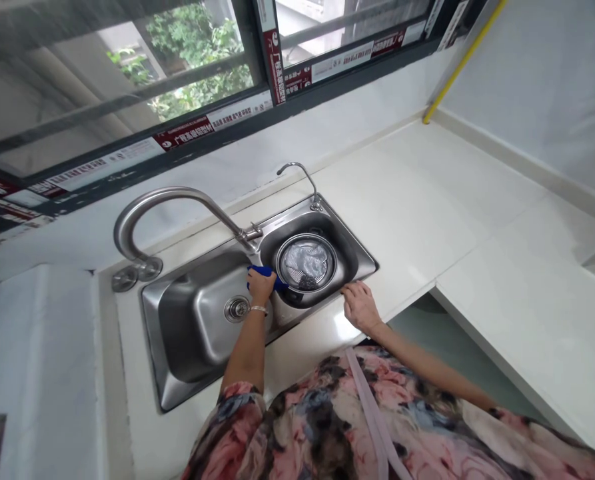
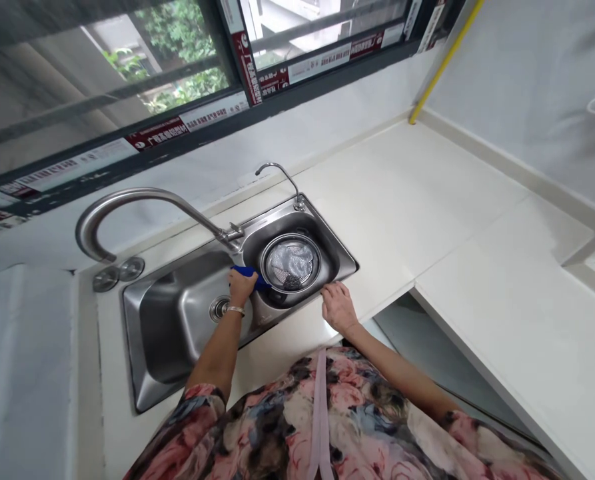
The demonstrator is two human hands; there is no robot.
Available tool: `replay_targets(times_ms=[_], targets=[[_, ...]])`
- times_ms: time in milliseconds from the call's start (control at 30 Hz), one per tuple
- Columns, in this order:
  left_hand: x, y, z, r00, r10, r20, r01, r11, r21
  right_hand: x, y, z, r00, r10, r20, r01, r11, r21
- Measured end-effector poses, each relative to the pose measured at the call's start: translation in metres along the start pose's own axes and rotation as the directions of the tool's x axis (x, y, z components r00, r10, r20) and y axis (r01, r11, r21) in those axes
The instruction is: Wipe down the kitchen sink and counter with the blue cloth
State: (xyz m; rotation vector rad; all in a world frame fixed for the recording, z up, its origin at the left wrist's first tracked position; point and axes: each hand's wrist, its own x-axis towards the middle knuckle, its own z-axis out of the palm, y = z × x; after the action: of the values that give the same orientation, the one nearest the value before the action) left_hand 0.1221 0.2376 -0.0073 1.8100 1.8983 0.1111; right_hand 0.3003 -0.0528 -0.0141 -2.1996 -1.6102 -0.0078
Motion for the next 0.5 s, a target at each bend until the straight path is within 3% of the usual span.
replay_targets(times_ms=[233, 500], targets=[[-0.031, -0.017, 0.003, 0.998, 0.037, 0.057, -0.037, 0.999, -0.007, -0.001, 0.004, 0.001, 1.000, -0.009, 0.009, 0.009, 1.000, 0.015], [-0.049, -0.041, 0.011, 0.991, 0.089, 0.100, -0.087, 0.996, -0.024, -0.002, 0.004, 0.000, 1.000, -0.004, 0.011, 0.004, 1.000, 0.016]])
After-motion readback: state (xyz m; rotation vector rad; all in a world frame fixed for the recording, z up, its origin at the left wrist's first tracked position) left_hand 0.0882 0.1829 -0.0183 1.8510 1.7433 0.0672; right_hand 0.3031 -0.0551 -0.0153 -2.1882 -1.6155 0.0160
